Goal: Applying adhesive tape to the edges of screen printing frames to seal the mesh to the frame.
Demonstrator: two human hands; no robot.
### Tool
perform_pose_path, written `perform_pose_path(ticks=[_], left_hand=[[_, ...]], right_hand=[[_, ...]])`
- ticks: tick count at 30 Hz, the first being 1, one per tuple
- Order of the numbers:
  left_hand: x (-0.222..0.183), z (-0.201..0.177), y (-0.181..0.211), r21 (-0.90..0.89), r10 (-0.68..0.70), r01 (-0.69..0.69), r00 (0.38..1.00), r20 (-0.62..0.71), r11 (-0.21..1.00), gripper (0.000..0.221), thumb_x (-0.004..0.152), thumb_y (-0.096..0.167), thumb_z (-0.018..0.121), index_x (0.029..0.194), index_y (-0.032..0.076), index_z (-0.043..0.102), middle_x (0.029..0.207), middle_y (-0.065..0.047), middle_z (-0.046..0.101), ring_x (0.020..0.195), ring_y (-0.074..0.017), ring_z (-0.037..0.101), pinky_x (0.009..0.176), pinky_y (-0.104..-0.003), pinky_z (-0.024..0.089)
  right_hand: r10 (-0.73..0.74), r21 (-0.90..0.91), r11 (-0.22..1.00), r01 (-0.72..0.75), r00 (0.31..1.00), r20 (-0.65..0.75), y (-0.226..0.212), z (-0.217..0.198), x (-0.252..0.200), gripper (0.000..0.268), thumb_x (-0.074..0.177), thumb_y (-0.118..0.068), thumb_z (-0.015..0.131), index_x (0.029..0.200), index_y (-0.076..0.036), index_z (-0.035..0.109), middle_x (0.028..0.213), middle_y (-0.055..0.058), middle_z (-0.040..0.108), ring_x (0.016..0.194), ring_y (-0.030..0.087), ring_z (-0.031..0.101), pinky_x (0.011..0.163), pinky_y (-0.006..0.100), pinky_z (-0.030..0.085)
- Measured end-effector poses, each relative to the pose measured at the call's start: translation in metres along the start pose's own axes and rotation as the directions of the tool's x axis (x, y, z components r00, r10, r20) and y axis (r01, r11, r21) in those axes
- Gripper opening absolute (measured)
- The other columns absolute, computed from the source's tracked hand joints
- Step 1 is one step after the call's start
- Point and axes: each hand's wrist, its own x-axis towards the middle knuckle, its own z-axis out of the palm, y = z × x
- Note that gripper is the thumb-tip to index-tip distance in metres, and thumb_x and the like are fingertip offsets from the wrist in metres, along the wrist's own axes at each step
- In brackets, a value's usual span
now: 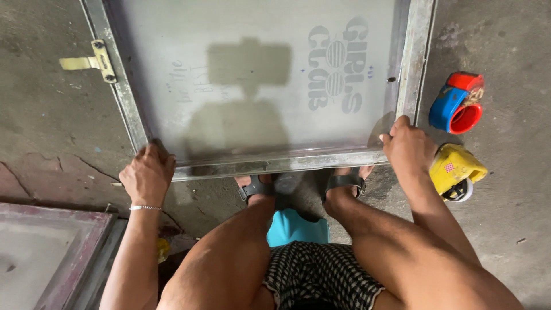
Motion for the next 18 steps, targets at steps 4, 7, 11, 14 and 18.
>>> perform_pose_path(ticks=[4, 7, 11, 14, 18], left_hand=[[-0.004, -0.003, 0.004, 0.068, 0.067, -0.06, 0.991, -0.115, 0.996, 0.053, 0.084, 0.043, 0.079, 0.127, 0.018, 0.062, 0.121, -0.008, 0.072, 0.094, -0.034, 0.076, 0.081, -0.047, 0.06], [-0.011, -0.009, 0.022, 0.061, 0.317, -0.313, 0.907, -0.279, 0.948, 0.029, 0.089, 0.029, 0.067, 0.114, 0.015, 0.063, 0.104, -0.008, 0.068, 0.092, -0.0309, 0.071, 0.078, -0.043, 0.056], [-0.031, -0.003, 0.06, -0.134, 0.66, -0.762, 0.623, -0.419, 0.634, 0.047, 0.072, 0.042, 0.081, 0.106, 0.013, 0.065, 0.103, -0.009, 0.064, 0.098, -0.0327, 0.066, 0.081, -0.043, 0.053], [-0.033, 0.008, 0.073, 0.019, 0.654, -0.704, 0.649, -0.389, 0.709, 0.055, 0.071, 0.053, 0.083, 0.11, 0.019, 0.064, 0.103, -0.004, 0.06, 0.1, -0.028, 0.062, 0.084, -0.042, 0.052], [-0.043, -0.02, 0.067, 0.004, 0.539, -0.58, 0.755, -0.373, 0.815, 0.068, 0.063, 0.068, 0.081, 0.105, 0.017, 0.063, 0.1, -0.005, 0.062, 0.097, -0.031, 0.064, 0.08, -0.047, 0.053]], right_hand=[[-0.08, -0.076, 0.994, 0.079, 0.997, -0.004, 0.004, 0.01, 0.008, 0.029, 0.091, -0.046, 0.073, 0.104, -0.024, 0.059, 0.093, 0.008, 0.076, 0.091, 0.034, 0.077, 0.075, 0.049, 0.059], [-0.369, -0.045, 0.929, 0.367, 0.915, -0.161, -0.032, 0.009, 0.009, 0.02, 0.088, -0.036, 0.073, 0.097, -0.021, 0.063, 0.087, 0.006, 0.07, 0.085, 0.032, 0.074, 0.072, 0.047, 0.058], [-0.761, 0.17, 0.321, 0.932, 0.361, -0.539, -0.121, 0.02, -0.011, 0.007, 0.095, -0.009, 0.062, 0.098, -0.005, 0.067, 0.094, 0.017, 0.064, 0.092, 0.038, 0.065, 0.081, 0.048, 0.055], [-0.856, 0.228, 0.246, 0.942, 0.321, -0.405, -0.132, -0.008, -0.038, 0.019, 0.097, -0.022, 0.059, 0.095, -0.004, 0.065, 0.089, 0.012, 0.061, 0.089, 0.034, 0.061, 0.083, 0.047, 0.052], [-0.794, 0.191, 0.43, 0.882, 0.47, -0.385, -0.073, 0.024, -0.034, 0.019, 0.101, -0.036, 0.055, 0.102, -0.021, 0.066, 0.092, 0.002, 0.061, 0.091, 0.027, 0.065, 0.08, 0.044, 0.05]])
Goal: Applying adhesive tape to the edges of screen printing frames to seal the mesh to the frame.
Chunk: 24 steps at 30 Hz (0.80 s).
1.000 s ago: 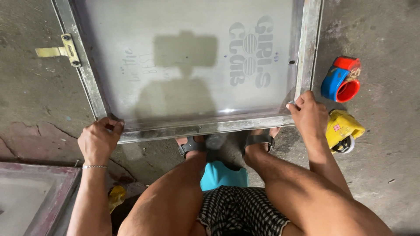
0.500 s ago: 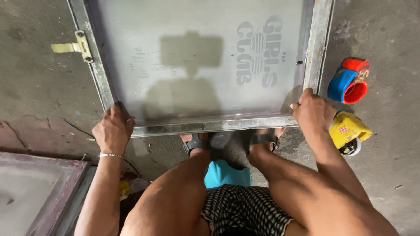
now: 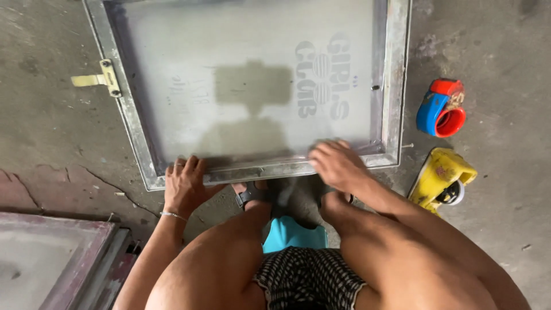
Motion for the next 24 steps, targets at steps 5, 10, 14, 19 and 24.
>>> perform_pose_path(ticks=[5, 10, 14, 19, 24], left_hand=[[-0.006, -0.012, -0.011, 0.075, -0.25, 0.239, 0.937, 0.245, 0.968, 0.091, 0.061, 0.086, 0.07, 0.119, 0.017, 0.06, 0.117, -0.007, 0.063, 0.111, -0.039, 0.064, 0.083, -0.056, 0.054], [-0.011, 0.026, -0.019, 0.064, -0.152, 0.144, 0.978, 0.142, 0.987, 0.091, 0.057, 0.083, 0.074, 0.117, 0.017, 0.064, 0.116, -0.007, 0.065, 0.109, -0.0359, 0.065, 0.085, -0.05, 0.053], [0.009, 0.044, 0.012, -0.089, 0.082, -0.082, 0.997, -0.007, 0.993, 0.072, 0.063, 0.063, 0.084, 0.115, 0.016, 0.069, 0.109, -0.009, 0.068, 0.101, -0.0339, 0.067, 0.081, -0.047, 0.053], [0.045, 0.052, 0.044, -0.186, 0.314, -0.285, 0.937, 0.15, 0.94, 0.068, 0.057, 0.044, 0.088, 0.113, 0.017, 0.06, 0.109, -0.005, 0.06, 0.097, -0.0318, 0.064, 0.078, -0.041, 0.055], [0.049, 0.018, 0.037, -0.275, 0.382, -0.343, 0.918, 0.103, 0.898, 0.066, 0.054, 0.034, 0.09, 0.108, 0.014, 0.059, 0.103, -0.008, 0.057, 0.092, -0.033, 0.063, 0.075, -0.043, 0.055]], right_hand=[[0.379, -0.257, 0.908, -0.332, 0.911, 0.161, 0.056, -0.031, -0.082, 0.026, 0.103, -0.042, 0.044, 0.099, -0.022, 0.061, 0.096, 0.0, 0.06, 0.095, 0.023, 0.061, 0.098, 0.046, 0.042], [0.25, -0.312, 0.927, -0.209, 0.963, 0.096, 0.038, -0.016, -0.057, 0.028, 0.103, -0.043, 0.046, 0.091, -0.021, 0.059, 0.085, 0.001, 0.056, 0.086, 0.025, 0.06, 0.09, 0.043, 0.041], [-0.069, -0.153, 0.987, 0.055, 0.994, -0.085, -0.002, 0.032, 0.018, 0.032, 0.096, -0.042, 0.057, 0.085, -0.012, 0.062, 0.079, 0.009, 0.059, 0.077, 0.033, 0.065, 0.073, 0.048, 0.05], [-0.215, -0.05, 0.976, 0.214, 0.977, -0.015, -0.046, 0.078, 0.083, 0.04, 0.1, -0.05, 0.049, 0.091, -0.012, 0.057, 0.082, 0.006, 0.053, 0.079, 0.03, 0.065, 0.072, 0.043, 0.053], [-0.198, -0.01, 0.98, 0.201, 0.973, 0.116, -0.045, 0.047, 0.077, 0.041, 0.102, -0.049, 0.047, 0.102, -0.009, 0.057, 0.089, 0.007, 0.052, 0.085, 0.033, 0.064, 0.073, 0.043, 0.056]])
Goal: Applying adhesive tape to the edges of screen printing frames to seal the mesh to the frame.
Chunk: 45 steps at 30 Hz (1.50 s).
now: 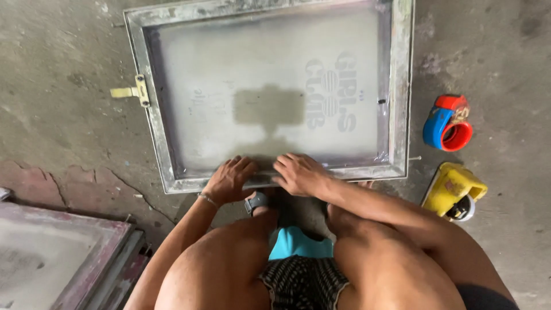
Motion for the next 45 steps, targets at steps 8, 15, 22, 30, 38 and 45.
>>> perform_pose_path(ticks=[8, 15, 22, 30, 38, 45], left_hand=[[-0.086, -0.015, -0.02, 0.273, -0.214, 0.306, 0.923, -0.32, 0.912, 0.072, 0.062, 0.072, 0.08, 0.105, 0.017, 0.064, 0.098, -0.006, 0.058, 0.094, -0.0272, 0.062, 0.078, -0.042, 0.052], [-0.111, 0.024, -0.043, 0.377, -0.175, 0.306, 0.922, -0.344, 0.874, 0.072, 0.065, 0.072, 0.074, 0.107, 0.016, 0.061, 0.101, -0.006, 0.057, 0.1, -0.0291, 0.062, 0.084, -0.044, 0.05], [-0.116, 0.029, -0.038, 0.305, -0.325, 0.411, 0.899, -0.295, 0.859, 0.069, 0.068, 0.072, 0.073, 0.106, 0.017, 0.058, 0.106, -0.003, 0.057, 0.107, -0.026, 0.059, 0.088, -0.042, 0.048], [-0.113, 0.01, -0.036, 0.224, -0.339, 0.43, 0.873, -0.351, 0.875, 0.07, 0.061, 0.073, 0.077, 0.1, 0.018, 0.058, 0.097, -0.004, 0.056, 0.1, -0.028, 0.063, 0.084, -0.042, 0.052], [-0.104, 0.026, -0.109, -0.426, -0.833, 0.768, 0.242, -0.498, 0.478, 0.055, 0.108, 0.045, 0.057, 0.141, 0.004, 0.042, 0.119, -0.022, 0.052, 0.116, -0.0458, 0.055, 0.096, -0.059, 0.048], [-0.092, 0.005, -0.105, -0.706, -0.998, 0.707, 0.055, -0.003, 0.041, 0.091, 0.106, 0.075, 0.022, 0.111, 0.003, 0.077, 0.11, -0.028, 0.073, 0.119, -0.0455, 0.063, 0.098, -0.057, 0.046]], right_hand=[[0.385, -0.223, 0.891, -0.395, 0.919, -0.092, 0.036, -0.074, -0.139, 0.033, 0.1, -0.048, 0.054, 0.103, -0.017, 0.066, 0.096, 0.007, 0.067, 0.093, 0.028, 0.072, 0.094, 0.045, 0.049], [0.628, -0.336, 0.737, -0.586, 0.778, 0.018, 0.041, -0.043, -0.135, 0.054, 0.103, -0.063, 0.041, 0.113, -0.015, 0.065, 0.108, 0.008, 0.07, 0.109, 0.028, 0.067, 0.112, 0.053, 0.03], [0.204, -0.181, 0.948, -0.264, 0.934, -0.292, 0.02, -0.007, -0.072, 0.049, 0.098, -0.065, 0.048, 0.088, -0.018, 0.055, 0.082, 0.004, 0.054, 0.082, 0.025, 0.063, 0.091, 0.047, 0.04], [0.628, -0.276, 0.729, -0.626, 0.772, -0.092, 0.053, -0.061, -0.171, 0.059, 0.106, -0.066, 0.031, 0.095, -0.017, 0.061, 0.095, 0.007, 0.065, 0.098, 0.028, 0.068, 0.113, 0.056, 0.03], [0.831, 0.129, 0.346, -0.929, 0.24, -0.501, 0.066, -0.026, -0.227, 0.046, 0.106, -0.047, 0.061, 0.135, -0.011, 0.066, 0.125, 0.021, 0.059, 0.111, 0.049, 0.065, 0.094, 0.058, 0.049], [0.985, 0.337, 0.101, -0.936, 0.047, -0.165, 0.115, -0.03, -0.236, 0.071, 0.095, -0.089, 0.047, 0.126, -0.028, 0.068, 0.15, 0.005, 0.044, 0.124, 0.043, 0.062, 0.105, 0.053, 0.045]])
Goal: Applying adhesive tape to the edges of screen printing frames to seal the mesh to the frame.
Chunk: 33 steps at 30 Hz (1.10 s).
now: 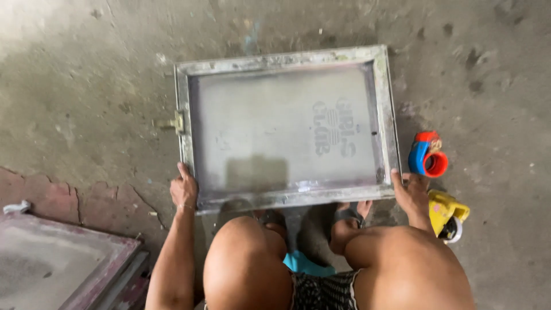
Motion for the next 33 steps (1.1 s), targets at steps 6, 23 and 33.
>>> perform_pose_path(ticks=[6, 23, 33], left_hand=[[0.009, 0.004, -0.036, -0.198, -0.037, 0.025, 0.998, -0.057, 0.98, 0.079, 0.106, 0.07, 0.028, 0.111, 0.009, 0.078, 0.111, -0.027, 0.072, 0.119, -0.0466, 0.062, 0.099, -0.055, 0.047], [-0.186, 0.014, 0.18, -0.769, 0.976, -0.613, 0.205, 0.067, 0.181, 0.042, 0.1, 0.031, 0.066, 0.133, 0.004, 0.061, 0.105, -0.02, 0.069, 0.099, -0.028, 0.066, 0.091, -0.05, 0.052], [-0.098, -0.045, 0.123, -0.858, 0.565, 0.436, 0.65, 0.508, 0.272, 0.105, 0.09, 0.084, 0.022, 0.148, 0.002, 0.052, 0.144, -0.018, 0.06, 0.125, -0.0338, 0.06, 0.106, -0.046, 0.045]], right_hand=[[0.15, 0.213, 0.964, -0.157, 0.987, 0.05, -0.036, -0.058, -0.025, 0.071, 0.081, -0.1, 0.057, 0.13, -0.049, 0.06, 0.133, 0.001, 0.068, 0.127, 0.032, 0.061, 0.111, 0.047, 0.042], [-0.128, 0.936, -0.156, 0.315, 0.934, -0.335, -0.317, -0.162, -0.186, 0.088, 0.108, -0.065, 0.049, 0.157, 0.005, 0.028, 0.166, 0.03, 0.017, 0.156, 0.035, 0.02, 0.129, 0.05, 0.012], [0.107, 0.678, 0.727, 0.106, 0.959, -0.264, -0.124, -0.075, -0.009, 0.083, 0.115, -0.073, 0.026, 0.141, -0.003, 0.061, 0.144, 0.026, 0.055, 0.14, 0.046, 0.043, 0.117, 0.056, 0.028]])
